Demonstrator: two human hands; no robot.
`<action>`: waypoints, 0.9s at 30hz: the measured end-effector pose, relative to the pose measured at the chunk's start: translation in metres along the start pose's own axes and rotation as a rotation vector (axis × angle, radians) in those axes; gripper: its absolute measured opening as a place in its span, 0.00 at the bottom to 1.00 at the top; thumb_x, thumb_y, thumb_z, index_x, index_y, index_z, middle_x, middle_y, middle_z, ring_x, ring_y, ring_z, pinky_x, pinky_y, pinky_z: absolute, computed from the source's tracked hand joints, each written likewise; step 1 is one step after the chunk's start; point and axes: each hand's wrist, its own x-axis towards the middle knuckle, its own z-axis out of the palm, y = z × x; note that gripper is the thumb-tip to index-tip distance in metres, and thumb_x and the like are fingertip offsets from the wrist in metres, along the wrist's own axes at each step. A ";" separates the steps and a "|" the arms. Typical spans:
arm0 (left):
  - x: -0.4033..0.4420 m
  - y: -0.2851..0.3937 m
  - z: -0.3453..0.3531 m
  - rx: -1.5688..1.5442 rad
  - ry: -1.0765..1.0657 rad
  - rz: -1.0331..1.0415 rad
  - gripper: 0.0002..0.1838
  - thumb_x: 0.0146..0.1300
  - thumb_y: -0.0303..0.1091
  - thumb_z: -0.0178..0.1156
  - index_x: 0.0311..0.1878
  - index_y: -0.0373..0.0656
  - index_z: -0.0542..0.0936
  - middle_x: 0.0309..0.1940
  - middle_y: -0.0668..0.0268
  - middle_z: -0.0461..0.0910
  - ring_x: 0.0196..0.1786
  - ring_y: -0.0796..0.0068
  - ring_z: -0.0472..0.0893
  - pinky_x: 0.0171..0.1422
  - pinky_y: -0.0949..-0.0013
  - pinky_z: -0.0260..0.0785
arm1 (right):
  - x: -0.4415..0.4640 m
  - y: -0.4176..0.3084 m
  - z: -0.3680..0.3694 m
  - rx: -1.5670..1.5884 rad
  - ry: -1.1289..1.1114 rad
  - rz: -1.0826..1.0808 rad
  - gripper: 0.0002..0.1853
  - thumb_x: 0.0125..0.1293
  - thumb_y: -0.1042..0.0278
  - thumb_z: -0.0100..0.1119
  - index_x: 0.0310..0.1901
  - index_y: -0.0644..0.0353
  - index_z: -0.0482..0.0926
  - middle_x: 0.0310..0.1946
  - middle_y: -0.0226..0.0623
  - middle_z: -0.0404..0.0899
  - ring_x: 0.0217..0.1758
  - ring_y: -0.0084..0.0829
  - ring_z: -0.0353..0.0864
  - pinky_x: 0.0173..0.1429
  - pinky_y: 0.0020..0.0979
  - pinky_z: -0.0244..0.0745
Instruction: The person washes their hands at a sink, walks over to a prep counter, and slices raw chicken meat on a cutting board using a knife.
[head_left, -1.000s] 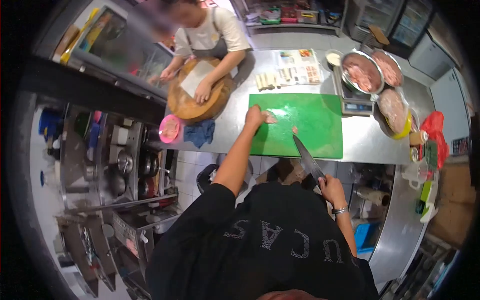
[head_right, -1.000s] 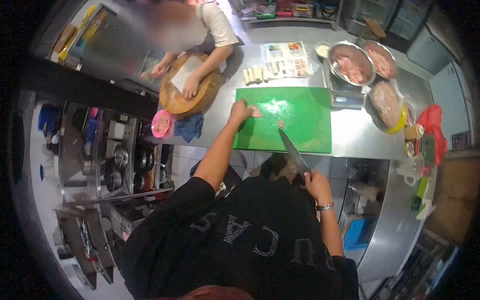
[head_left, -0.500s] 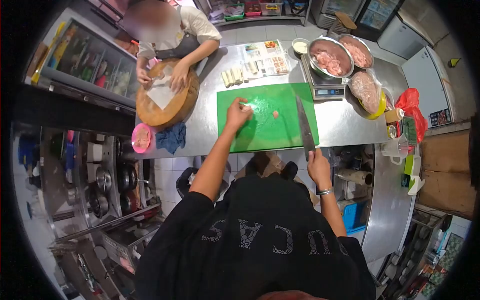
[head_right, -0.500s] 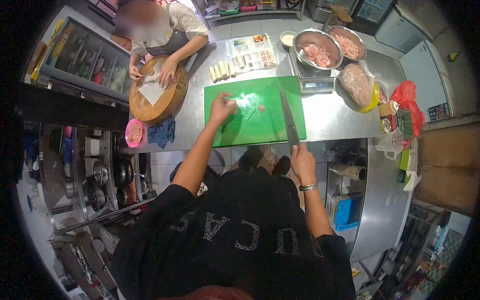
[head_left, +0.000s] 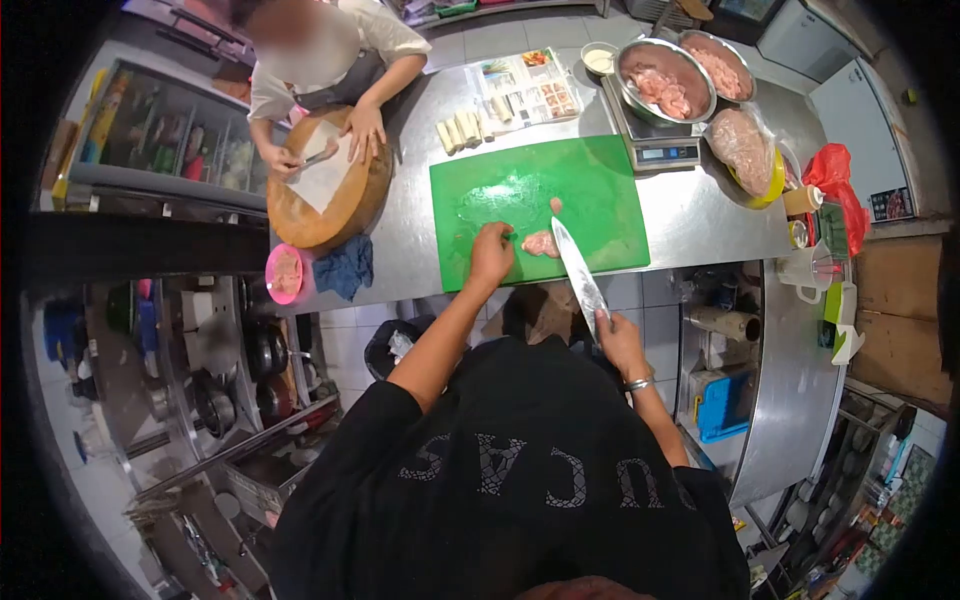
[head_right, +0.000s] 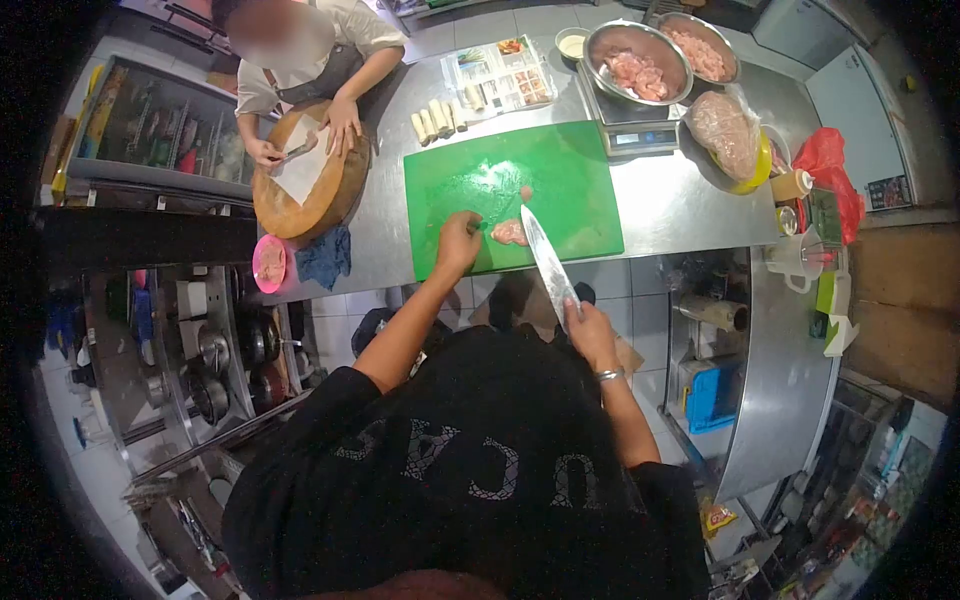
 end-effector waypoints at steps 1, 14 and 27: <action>-0.007 0.001 -0.003 0.136 0.081 0.219 0.17 0.60 0.26 0.64 0.52 0.33 0.80 0.53 0.49 0.82 0.55 0.53 0.82 0.61 0.54 0.74 | 0.001 -0.006 0.000 -0.036 -0.041 0.015 0.32 0.75 0.40 0.50 0.33 0.69 0.79 0.29 0.64 0.80 0.37 0.65 0.81 0.41 0.53 0.73; -0.046 0.010 0.023 0.550 -0.251 0.584 0.41 0.76 0.55 0.47 0.77 0.30 0.56 0.80 0.48 0.52 0.83 0.50 0.50 0.86 0.48 0.38 | -0.004 0.008 0.000 -0.112 -0.112 0.013 0.32 0.76 0.41 0.47 0.33 0.69 0.79 0.33 0.69 0.79 0.44 0.69 0.78 0.48 0.59 0.71; -0.042 0.009 0.018 0.605 -0.334 0.579 0.40 0.78 0.55 0.44 0.80 0.35 0.52 0.81 0.48 0.50 0.84 0.52 0.48 0.86 0.46 0.33 | 0.019 0.005 0.006 -0.064 -0.184 -0.097 0.32 0.77 0.42 0.46 0.34 0.70 0.80 0.33 0.68 0.80 0.43 0.68 0.80 0.49 0.59 0.74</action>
